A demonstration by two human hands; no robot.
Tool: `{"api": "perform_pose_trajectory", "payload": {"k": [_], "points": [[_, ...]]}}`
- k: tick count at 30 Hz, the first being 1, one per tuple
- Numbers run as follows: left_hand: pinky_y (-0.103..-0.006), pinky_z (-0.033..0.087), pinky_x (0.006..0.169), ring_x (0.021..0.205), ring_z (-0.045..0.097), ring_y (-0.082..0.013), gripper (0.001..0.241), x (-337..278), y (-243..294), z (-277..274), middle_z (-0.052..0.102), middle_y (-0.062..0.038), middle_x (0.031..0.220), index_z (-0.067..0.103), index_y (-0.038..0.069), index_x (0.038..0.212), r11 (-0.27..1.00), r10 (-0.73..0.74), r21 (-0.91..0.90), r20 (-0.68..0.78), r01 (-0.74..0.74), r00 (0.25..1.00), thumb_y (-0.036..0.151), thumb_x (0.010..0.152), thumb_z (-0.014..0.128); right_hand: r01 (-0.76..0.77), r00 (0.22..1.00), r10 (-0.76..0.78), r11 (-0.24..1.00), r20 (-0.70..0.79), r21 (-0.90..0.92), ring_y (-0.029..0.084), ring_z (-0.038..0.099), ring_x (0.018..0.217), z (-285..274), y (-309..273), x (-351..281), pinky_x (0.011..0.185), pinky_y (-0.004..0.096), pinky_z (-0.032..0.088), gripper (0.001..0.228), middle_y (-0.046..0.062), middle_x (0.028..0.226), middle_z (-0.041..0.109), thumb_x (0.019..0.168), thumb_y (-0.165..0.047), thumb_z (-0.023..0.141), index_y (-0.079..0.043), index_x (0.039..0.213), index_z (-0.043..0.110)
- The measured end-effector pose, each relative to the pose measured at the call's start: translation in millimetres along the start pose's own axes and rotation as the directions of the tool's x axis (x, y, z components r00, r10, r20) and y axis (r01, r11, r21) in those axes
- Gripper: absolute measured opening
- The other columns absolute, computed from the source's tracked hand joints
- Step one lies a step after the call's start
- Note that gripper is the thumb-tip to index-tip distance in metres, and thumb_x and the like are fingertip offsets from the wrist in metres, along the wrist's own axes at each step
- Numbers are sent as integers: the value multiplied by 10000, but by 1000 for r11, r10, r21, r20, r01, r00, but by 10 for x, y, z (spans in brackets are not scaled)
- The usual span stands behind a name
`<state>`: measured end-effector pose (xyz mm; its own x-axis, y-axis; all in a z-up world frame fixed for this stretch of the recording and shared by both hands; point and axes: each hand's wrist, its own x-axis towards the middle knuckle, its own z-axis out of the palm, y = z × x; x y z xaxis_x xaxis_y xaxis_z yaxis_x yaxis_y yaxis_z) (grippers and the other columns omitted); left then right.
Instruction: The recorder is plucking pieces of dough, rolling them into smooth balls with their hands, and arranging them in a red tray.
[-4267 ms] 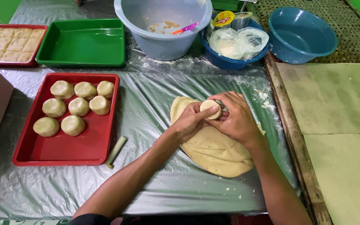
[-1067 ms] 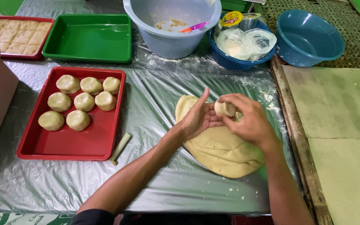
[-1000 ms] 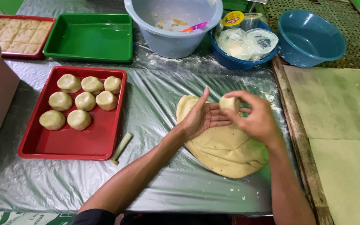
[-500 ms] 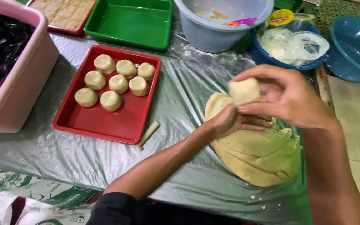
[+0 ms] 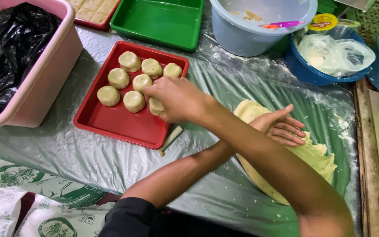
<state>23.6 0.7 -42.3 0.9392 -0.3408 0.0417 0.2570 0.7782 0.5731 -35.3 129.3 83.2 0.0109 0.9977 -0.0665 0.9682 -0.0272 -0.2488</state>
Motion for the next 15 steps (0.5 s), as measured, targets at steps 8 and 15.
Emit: {"api": "perform_pose_trajectory", "payload": {"k": [8,15], "points": [[-577,570,968,1073,670,-495,740,-21,13,78,659,-351,1157,605,-121,1261,997,43,69,-43,-40,998,595,1077,594,31,999,-35,990,-24,-136,348,701,1008,527,245,286,807,530,592,452,57,999,700,679,-299,855,-236,1071,638],[-559,569,982,1085,661,-490,722,-88,91,162,648,-353,1162,586,-122,1271,997,24,79,-64,-18,998,569,1064,604,84,995,-86,995,-52,-46,390,677,1039,389,239,164,835,541,584,515,126,1022,686,730,-300,853,-160,1155,599]]}}
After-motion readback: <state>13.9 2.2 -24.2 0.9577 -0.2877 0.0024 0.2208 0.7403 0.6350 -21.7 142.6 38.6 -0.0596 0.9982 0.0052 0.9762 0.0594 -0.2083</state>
